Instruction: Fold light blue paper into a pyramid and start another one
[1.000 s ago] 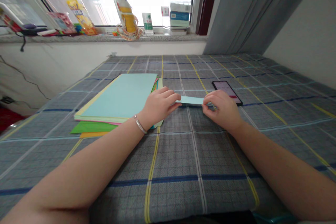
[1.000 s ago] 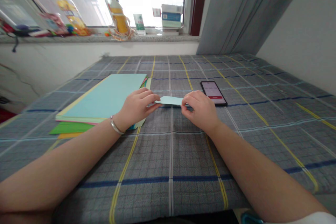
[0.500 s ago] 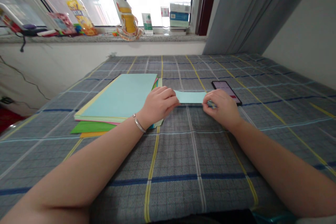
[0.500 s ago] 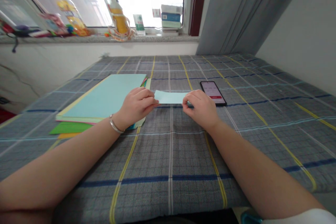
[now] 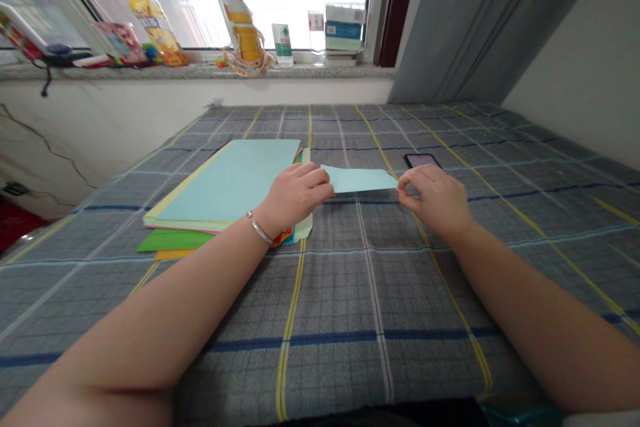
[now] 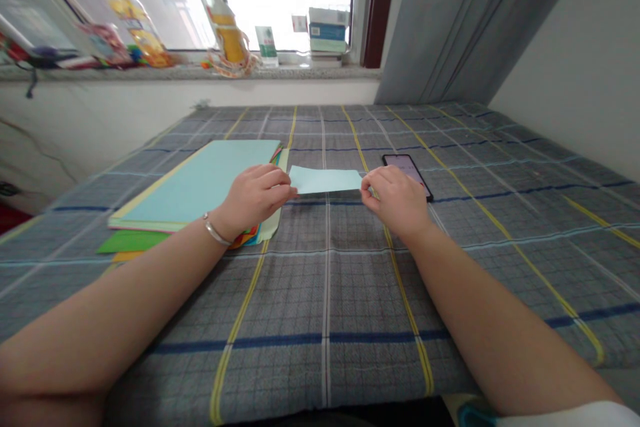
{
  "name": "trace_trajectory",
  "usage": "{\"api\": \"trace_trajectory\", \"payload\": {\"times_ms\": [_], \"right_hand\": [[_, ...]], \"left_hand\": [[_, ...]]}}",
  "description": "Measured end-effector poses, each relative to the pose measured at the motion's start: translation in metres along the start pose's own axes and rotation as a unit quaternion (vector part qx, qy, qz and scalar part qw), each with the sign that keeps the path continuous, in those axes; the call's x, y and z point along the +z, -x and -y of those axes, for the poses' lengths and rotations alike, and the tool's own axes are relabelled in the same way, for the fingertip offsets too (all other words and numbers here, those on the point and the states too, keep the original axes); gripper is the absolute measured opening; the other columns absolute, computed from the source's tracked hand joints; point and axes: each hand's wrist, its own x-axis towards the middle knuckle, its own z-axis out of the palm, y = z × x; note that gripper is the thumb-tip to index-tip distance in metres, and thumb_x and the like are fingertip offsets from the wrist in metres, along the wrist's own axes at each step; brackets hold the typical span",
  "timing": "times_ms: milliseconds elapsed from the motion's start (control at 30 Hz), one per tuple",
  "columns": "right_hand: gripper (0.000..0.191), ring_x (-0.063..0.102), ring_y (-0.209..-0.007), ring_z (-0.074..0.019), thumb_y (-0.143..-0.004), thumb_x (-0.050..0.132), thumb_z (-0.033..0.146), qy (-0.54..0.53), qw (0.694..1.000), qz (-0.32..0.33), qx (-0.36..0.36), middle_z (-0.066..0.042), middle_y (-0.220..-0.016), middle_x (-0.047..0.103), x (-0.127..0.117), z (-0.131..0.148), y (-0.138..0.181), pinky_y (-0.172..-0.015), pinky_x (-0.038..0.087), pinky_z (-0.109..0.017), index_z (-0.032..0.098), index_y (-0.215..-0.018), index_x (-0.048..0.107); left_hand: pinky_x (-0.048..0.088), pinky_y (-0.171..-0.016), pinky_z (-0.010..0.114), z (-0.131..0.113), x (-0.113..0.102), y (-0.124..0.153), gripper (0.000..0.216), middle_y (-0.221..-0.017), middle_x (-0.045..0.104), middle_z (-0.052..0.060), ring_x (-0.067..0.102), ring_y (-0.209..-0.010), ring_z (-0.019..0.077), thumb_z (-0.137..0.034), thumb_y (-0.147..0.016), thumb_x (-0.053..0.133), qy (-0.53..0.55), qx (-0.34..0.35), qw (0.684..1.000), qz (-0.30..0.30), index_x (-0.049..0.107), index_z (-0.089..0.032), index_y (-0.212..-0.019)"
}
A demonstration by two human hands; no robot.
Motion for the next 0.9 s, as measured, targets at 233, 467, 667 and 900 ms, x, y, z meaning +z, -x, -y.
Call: {"api": "trace_trajectory", "payload": {"times_ms": [233, 467, 667, 900], "right_hand": [[0.009, 0.063, -0.078, -0.0189, -0.083, 0.058, 0.018, 0.036, 0.999, 0.028, -0.009, -0.003, -0.082, 0.071, 0.001, -0.005, 0.000, -0.060, 0.039, -0.030, 0.021, -0.076, 0.063], [0.006, 0.064, -0.082, -0.0193, -0.077, 0.056, 0.017, -0.065, 0.988, 0.120, 0.073, -0.002, -0.085, 0.070, -0.002, 0.001, 0.003, -0.062, 0.041, -0.030, 0.021, -0.077, 0.061], [0.020, 0.066, -0.084, -0.0210, -0.088, 0.054, 0.034, -0.108, 0.962, 0.200, 0.155, -0.004, -0.096, 0.072, 0.002, 0.009, 0.002, -0.065, 0.045, -0.032, 0.021, -0.098, 0.064], [0.045, 0.065, -0.098, -0.0250, -0.084, 0.062, 0.035, -0.186, 0.944, 0.230, 0.144, -0.012, -0.120, 0.065, 0.025, 0.002, 0.010, -0.088, 0.051, -0.041, 0.016, -0.124, 0.055]], "left_hand": [[0.040, -0.067, 0.031, -0.006, 0.000, -0.003, 0.024, -0.077, 0.062, 0.002, 0.053, -0.069, 0.0157, -0.026, -0.096, 0.050, 0.005, 0.004, 0.998, 0.058, 0.061, -0.019, -0.076], [0.043, -0.073, 0.034, -0.015, -0.003, -0.007, 0.036, -0.067, 0.060, 0.002, 0.056, -0.066, 0.0171, -0.042, -0.092, 0.050, 0.092, -0.031, 0.975, 0.200, 0.061, -0.018, -0.067], [0.037, -0.099, 0.048, -0.027, 0.005, -0.001, 0.040, -0.096, 0.068, 0.012, 0.059, -0.096, 0.0287, -0.049, -0.091, 0.048, 0.024, -0.233, 0.944, 0.230, 0.069, -0.015, -0.099], [0.014, -0.115, 0.059, -0.028, 0.015, 0.005, 0.049, -0.120, 0.064, 0.012, 0.048, -0.121, 0.0341, -0.055, -0.090, 0.048, 0.094, -0.281, 0.917, 0.266, 0.068, -0.016, -0.110]]}}
